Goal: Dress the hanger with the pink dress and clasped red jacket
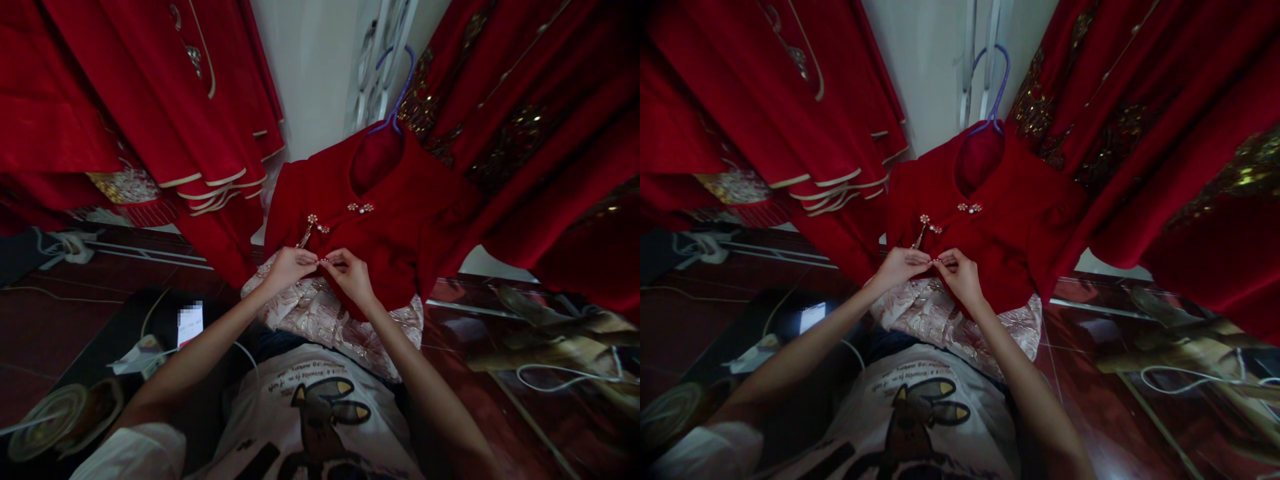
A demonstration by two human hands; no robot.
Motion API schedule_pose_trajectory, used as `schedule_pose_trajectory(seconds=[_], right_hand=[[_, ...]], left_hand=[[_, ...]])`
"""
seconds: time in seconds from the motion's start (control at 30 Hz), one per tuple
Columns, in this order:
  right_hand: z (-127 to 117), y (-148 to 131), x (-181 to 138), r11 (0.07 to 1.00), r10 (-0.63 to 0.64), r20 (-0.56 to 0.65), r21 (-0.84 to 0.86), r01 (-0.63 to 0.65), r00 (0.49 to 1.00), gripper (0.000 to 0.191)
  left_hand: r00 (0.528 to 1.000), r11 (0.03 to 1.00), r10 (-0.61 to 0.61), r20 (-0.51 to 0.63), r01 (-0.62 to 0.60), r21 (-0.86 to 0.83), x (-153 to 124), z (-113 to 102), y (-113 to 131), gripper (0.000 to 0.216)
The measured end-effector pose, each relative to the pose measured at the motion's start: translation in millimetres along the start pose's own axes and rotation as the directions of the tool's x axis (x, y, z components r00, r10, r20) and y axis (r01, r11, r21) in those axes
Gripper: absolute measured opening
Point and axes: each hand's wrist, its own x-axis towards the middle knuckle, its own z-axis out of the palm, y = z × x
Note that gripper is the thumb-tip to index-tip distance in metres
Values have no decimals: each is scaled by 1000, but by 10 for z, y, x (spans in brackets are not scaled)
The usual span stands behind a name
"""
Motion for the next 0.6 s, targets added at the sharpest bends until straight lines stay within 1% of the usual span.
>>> schedule_pose_trajectory(seconds=[0.23,0.33,0.37,0.4,0.47,0.53,0.6], right_hand=[[92,65,-58,990,-112,-37,-92,108,993,17],[61,46,-42,989,-111,-1,-96,110,994,16],[21,12,-30,989,-105,15,-105,106,994,16],[-37,-39,-15,988,-98,26,-117,101,995,16],[-190,-178,14,985,-98,6,-142,98,995,18],[-356,-330,34,986,-118,-74,-129,108,990,20],[-485,-444,40,988,-141,-178,-89,127,974,21]], left_hand=[[997,994,67,28,-69,83,4,-39,-11,15],[993,988,85,86,-95,124,27,-92,-11,17],[993,984,87,85,-99,148,33,-127,13,19],[993,978,97,60,-106,179,36,-171,57,22],[988,962,144,-55,-127,243,27,-287,200,25],[957,948,222,-188,-166,272,-7,-412,388,25],[918,943,282,-281,-211,257,-55,-504,560,26]])
